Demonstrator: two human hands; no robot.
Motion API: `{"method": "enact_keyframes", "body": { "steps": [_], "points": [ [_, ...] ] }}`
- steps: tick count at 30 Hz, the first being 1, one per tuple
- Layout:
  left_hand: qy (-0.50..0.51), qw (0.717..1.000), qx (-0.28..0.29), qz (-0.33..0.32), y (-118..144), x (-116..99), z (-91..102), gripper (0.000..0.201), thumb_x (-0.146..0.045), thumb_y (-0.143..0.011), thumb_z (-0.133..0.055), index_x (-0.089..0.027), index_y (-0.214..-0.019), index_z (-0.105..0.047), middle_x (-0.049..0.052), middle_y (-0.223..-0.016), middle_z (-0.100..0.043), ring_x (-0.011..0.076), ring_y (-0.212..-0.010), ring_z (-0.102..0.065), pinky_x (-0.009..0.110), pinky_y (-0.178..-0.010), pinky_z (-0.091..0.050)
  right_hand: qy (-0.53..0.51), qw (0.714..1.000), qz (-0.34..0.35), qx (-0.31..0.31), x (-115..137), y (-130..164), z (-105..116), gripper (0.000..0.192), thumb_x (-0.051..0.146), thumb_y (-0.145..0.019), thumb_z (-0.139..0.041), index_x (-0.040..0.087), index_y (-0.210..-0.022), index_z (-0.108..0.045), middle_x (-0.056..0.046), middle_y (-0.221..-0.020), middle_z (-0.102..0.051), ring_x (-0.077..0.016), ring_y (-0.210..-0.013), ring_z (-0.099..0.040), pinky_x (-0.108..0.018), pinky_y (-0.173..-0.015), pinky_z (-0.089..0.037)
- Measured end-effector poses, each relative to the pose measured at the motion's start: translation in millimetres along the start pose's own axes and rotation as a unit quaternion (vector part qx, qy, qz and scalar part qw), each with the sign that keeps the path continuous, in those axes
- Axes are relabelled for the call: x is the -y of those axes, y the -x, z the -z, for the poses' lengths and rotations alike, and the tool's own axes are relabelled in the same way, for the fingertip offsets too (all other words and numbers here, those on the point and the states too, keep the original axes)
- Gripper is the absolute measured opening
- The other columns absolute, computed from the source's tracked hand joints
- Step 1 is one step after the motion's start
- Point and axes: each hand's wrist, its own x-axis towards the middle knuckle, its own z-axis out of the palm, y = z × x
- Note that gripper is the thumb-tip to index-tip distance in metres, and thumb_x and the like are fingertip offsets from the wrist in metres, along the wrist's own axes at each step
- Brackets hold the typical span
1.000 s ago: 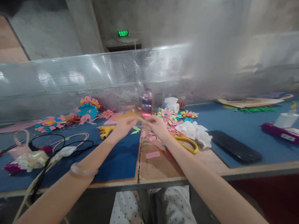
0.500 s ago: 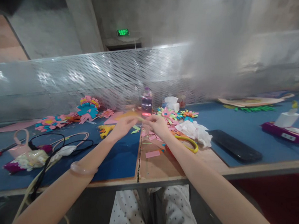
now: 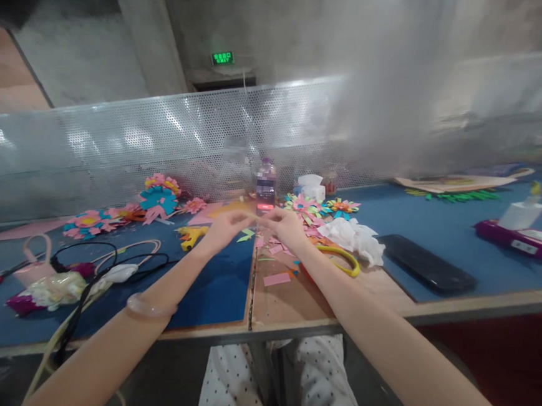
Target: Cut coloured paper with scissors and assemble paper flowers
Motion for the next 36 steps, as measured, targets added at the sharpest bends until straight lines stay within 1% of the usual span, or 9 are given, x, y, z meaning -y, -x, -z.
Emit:
{"method": "enact_keyframes", "body": {
  "steps": [6, 10, 12, 16, 20, 25, 31, 33, 36],
  "points": [
    [-0.043, 0.999, -0.017, 0.0, -0.3, -2.0, -2.1, 0.022, -0.03, -0.077, -0.055, -0.013, -0.084, -0.068, 0.005, -0.081, -0.069, 0.016, -0.076, -0.061, 0.025, -0.072, -0.045, -0.008, 1.0, -0.001, 0.001, -1.2, -0.7, -1.0, 0.025, 0.04, -0.062, -0.069, 0.016, -0.064, -0.062, 0.0, -0.059, -0.06, -0.0113, -0.053, -0.052, -0.023, -0.049, -0.039],
    [-0.035, 0.999, -0.041, -0.001, -0.4, -1.6, -2.7, 0.022, -0.029, -0.078, -0.054, -0.013, -0.084, -0.067, 0.005, -0.083, -0.069, 0.0167, -0.079, -0.062, 0.026, -0.075, -0.045, -0.043, 0.999, -0.01, 0.021, -4.1, -1.6, -2.0, 0.026, 0.039, -0.061, -0.07, 0.018, -0.074, -0.062, 0.001, -0.063, -0.061, -0.011, -0.053, -0.053, -0.023, -0.049, -0.04],
    [-0.03, 0.998, -0.049, -0.006, -0.3, -2.0, -2.0, 0.021, -0.028, -0.079, -0.053, -0.013, -0.084, -0.068, 0.005, -0.084, -0.069, 0.0168, -0.081, -0.062, 0.026, -0.077, -0.045, -0.04, 0.999, -0.01, 0.016, -3.8, -1.6, -2.1, 0.026, 0.037, -0.061, -0.071, 0.018, -0.078, -0.062, 0.001, -0.066, -0.062, -0.0115, -0.056, -0.054, -0.023, -0.051, -0.041],
    [-0.04, 0.997, -0.063, -0.014, 0.1, -3.1, 0.1, 0.02, -0.026, -0.079, -0.053, -0.014, -0.082, -0.069, 0.006, -0.084, -0.07, 0.0167, -0.081, -0.062, 0.026, -0.077, -0.045, -0.037, 0.999, -0.01, -0.002, -0.4, -0.6, -1.2, 0.021, 0.036, -0.064, -0.069, 0.018, -0.073, -0.063, 0.001, -0.064, -0.061, -0.0122, -0.059, -0.055, -0.024, -0.053, -0.04],
    [-0.036, 0.996, -0.074, -0.02, 0.8, -2.3, 1.6, 0.02, -0.026, -0.08, -0.052, -0.015, -0.082, -0.069, 0.005, -0.083, -0.07, 0.0164, -0.08, -0.063, 0.026, -0.076, -0.046, -0.045, 0.999, -0.008, -0.004, 1.7, 0.3, -0.4, 0.019, 0.035, -0.065, -0.068, 0.018, -0.073, -0.064, 0.0, -0.067, -0.062, -0.0124, -0.062, -0.056, -0.024, -0.054, -0.04],
    [-0.032, 0.997, -0.072, -0.012, 2.0, -3.9, 2.2, 0.019, -0.025, -0.079, -0.054, -0.015, -0.081, -0.07, 0.005, -0.082, -0.07, 0.0161, -0.078, -0.063, 0.025, -0.074, -0.046, -0.04, 0.999, -0.011, -0.01, 3.4, 1.4, -0.6, 0.018, 0.035, -0.065, -0.068, 0.019, -0.072, -0.065, 0.0, -0.066, -0.062, -0.0126, -0.062, -0.055, -0.024, -0.055, -0.041],
    [0.005, 0.998, -0.053, 0.043, 3.2, -6.9, 2.5, 0.02, -0.027, -0.079, -0.054, -0.016, -0.082, -0.069, 0.005, -0.08, -0.07, 0.0151, -0.069, -0.062, 0.023, -0.061, -0.046, -0.02, 1.0, -0.009, -0.012, 7.4, 2.3, -0.1, 0.017, 0.035, -0.067, -0.065, 0.018, -0.069, -0.064, 0.0, -0.068, -0.061, -0.0118, -0.063, -0.054, -0.024, -0.057, -0.041],
    [0.02, 0.997, -0.047, 0.053, 3.2, -6.4, 2.2, 0.02, -0.028, -0.079, -0.054, -0.016, -0.085, -0.069, 0.005, -0.08, -0.07, 0.0149, -0.068, -0.061, 0.022, -0.059, -0.045, -0.029, 0.999, -0.016, -0.009, 7.5, 2.6, 0.1, 0.017, 0.035, -0.066, -0.066, 0.018, -0.068, -0.064, 0.0, -0.067, -0.061, -0.0115, -0.062, -0.054, -0.024, -0.056, -0.041],
    [0.035, 0.997, -0.041, 0.062, 2.7, -4.8, 1.5, 0.021, -0.029, -0.079, -0.054, -0.016, -0.085, -0.07, 0.005, -0.08, -0.07, 0.0147, -0.067, -0.061, 0.022, -0.056, -0.044, -0.072, 0.996, -0.047, -0.001, 5.0, 2.6, 0.3, 0.018, 0.035, -0.064, -0.068, 0.019, -0.071, -0.062, 0.002, -0.064, -0.058, -0.0107, -0.057, -0.053, -0.023, -0.053, -0.042]
  ]
}}
